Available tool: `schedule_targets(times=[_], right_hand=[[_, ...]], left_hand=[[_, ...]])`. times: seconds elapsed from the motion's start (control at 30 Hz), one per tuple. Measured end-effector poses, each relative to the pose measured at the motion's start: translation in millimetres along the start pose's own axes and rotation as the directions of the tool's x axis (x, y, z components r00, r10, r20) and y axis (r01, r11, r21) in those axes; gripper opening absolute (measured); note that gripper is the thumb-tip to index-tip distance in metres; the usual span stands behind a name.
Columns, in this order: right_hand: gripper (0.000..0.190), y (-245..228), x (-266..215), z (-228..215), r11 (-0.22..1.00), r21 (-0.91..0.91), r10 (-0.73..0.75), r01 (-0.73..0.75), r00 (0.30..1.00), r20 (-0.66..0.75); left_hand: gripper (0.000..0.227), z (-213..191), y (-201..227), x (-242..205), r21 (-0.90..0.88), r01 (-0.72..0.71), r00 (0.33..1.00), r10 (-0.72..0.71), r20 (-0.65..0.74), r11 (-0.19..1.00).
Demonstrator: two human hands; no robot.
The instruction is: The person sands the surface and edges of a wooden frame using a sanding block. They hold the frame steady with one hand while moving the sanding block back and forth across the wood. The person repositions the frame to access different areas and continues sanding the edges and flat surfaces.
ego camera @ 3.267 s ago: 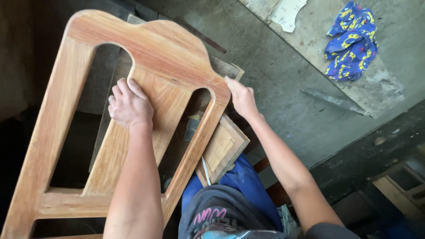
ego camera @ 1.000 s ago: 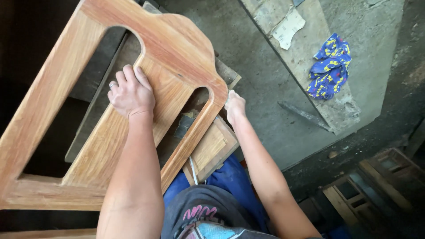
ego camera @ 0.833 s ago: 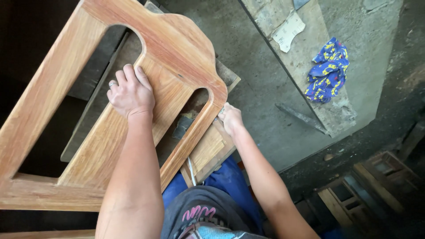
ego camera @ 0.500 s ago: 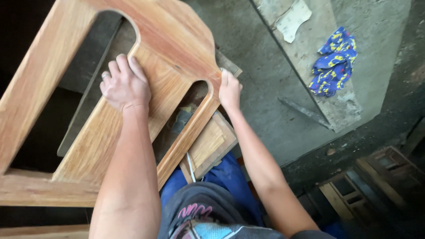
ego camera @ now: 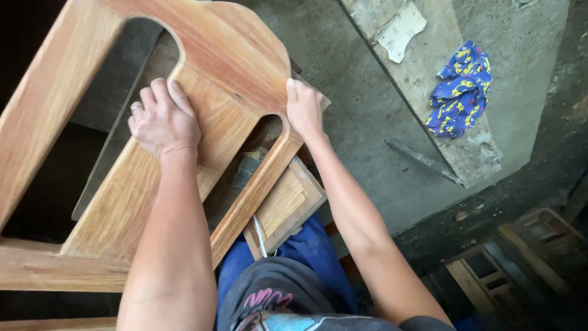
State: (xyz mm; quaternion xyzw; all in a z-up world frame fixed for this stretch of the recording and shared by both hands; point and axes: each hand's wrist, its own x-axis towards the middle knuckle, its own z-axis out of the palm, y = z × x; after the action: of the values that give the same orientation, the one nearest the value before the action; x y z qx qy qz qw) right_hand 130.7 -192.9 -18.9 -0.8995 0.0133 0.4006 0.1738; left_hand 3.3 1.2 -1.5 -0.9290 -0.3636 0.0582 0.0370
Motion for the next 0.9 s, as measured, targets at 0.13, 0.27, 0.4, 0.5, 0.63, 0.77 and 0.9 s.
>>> schedule_targets(times=[0.13,0.27,0.4,0.5,0.63,0.77,0.9], right_hand=[[0.034,6.6,-32.1,-17.6,0.983,0.025,-0.181,0.182,0.983,-0.021],[0.036,31.4,-53.3,-32.0,0.997,0.013,-0.073,0.073,0.995,0.063],[0.033,19.9,-22.8,-5.8,0.993,0.057,-0.102,0.103,0.994,-0.024],[0.035,-11.4,4.5,6.0,0.989,0.101,-0.104,0.109,0.993,-0.057],[0.033,-11.1,7.1,3.3,0.932,0.077,-0.325,0.354,0.912,-0.248],[0.027,12.5,-33.5,-17.3,0.882,0.115,-0.430,0.457,0.881,-0.197],[0.030,8.3,-13.1,-7.5,0.915,0.103,-0.369,0.390,0.913,-0.176]], left_hand=[[0.023,0.1,-4.2,-7.6,0.036,-0.026,1.000,0.026,0.013,0.999],[0.021,-4.9,-2.8,-1.8,0.033,-0.045,0.999,0.044,0.003,0.998],[0.022,-6.0,-2.4,-1.2,0.028,-0.038,0.999,0.038,0.007,0.999],[0.023,-15.1,0.5,0.3,0.018,-0.038,0.999,0.037,0.024,0.999],[0.026,-24.7,7.8,5.9,0.084,-0.052,0.997,0.057,-0.056,0.995],[0.025,-24.3,6.7,4.8,0.094,-0.055,0.996,0.062,-0.071,0.994],[0.027,-23.1,7.7,6.1,0.088,-0.055,0.997,0.060,-0.053,0.995]])
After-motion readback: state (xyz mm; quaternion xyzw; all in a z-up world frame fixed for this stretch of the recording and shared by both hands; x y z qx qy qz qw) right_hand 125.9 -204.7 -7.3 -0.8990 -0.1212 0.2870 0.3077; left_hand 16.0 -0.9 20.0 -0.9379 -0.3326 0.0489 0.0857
